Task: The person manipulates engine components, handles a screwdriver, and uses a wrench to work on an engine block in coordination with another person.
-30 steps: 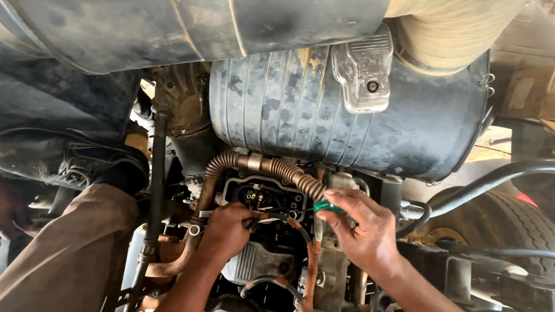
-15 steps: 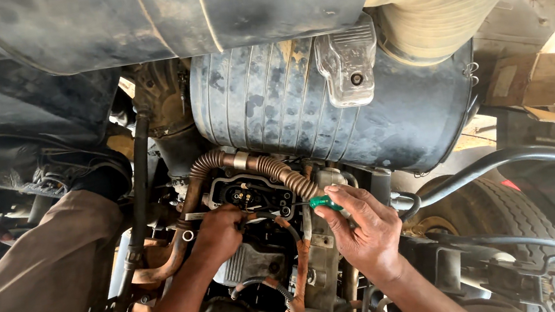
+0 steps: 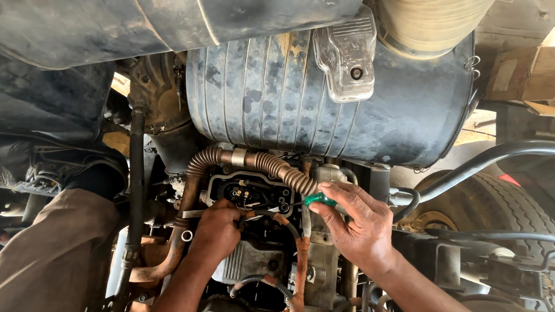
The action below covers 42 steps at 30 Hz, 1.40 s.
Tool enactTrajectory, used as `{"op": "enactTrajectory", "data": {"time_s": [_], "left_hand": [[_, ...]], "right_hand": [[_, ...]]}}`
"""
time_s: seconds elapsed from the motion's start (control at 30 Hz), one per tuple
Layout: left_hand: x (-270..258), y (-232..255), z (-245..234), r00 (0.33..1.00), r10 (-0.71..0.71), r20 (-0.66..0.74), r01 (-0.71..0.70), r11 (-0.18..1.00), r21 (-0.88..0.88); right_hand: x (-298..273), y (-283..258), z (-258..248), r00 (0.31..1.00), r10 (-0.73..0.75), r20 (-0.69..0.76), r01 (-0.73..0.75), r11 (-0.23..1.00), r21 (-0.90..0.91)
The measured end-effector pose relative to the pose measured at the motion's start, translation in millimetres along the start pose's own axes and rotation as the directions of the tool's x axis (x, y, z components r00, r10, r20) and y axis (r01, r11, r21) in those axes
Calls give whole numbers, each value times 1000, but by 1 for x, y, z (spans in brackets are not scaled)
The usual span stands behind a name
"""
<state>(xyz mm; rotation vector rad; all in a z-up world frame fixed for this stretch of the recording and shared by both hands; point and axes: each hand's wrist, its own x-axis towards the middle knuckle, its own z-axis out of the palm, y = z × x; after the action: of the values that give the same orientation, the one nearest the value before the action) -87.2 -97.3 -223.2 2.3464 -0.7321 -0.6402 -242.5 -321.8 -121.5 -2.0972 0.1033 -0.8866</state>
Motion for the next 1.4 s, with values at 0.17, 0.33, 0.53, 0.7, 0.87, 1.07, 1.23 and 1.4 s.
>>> {"op": "enactTrajectory", "data": {"time_s": [0.17,0.33,0.53,0.7,0.87,1.07,1.23,1.4], "left_hand": [[0,-1,0,1000,-16,7,16,1000,-18],[0,-3,1,1000,6,-8,-6,1000,-22],[0,0,0,999,38,-20,-37,999,14],[-1,1,1,1000,-14,-11,13,999,-40],[-1,-3,3,999,32,-29,-32,999,5],[1,-5,5,999,34,-30,-35,999,-3],[1,-1,0,1000,26,-3,-25,998,65],[2,3,-6,999,32,-29,-29,995,96]], "right_hand": [[-1,2,1,1000,22,-3,-22,999,-27],[0,3,0,1000,20,8,-20,1000,-13],[-1,1,1,989,-15,144,14,1000,12],[-5,-5,5,967,-67,246,53,997,63],[-9,-23,7,948,-169,270,162,986,47],[-11,-23,11,960,-151,237,145,988,45],[-5,0,12,983,-28,184,38,998,-55],[4,0,9,995,-10,96,4,998,69]]}}
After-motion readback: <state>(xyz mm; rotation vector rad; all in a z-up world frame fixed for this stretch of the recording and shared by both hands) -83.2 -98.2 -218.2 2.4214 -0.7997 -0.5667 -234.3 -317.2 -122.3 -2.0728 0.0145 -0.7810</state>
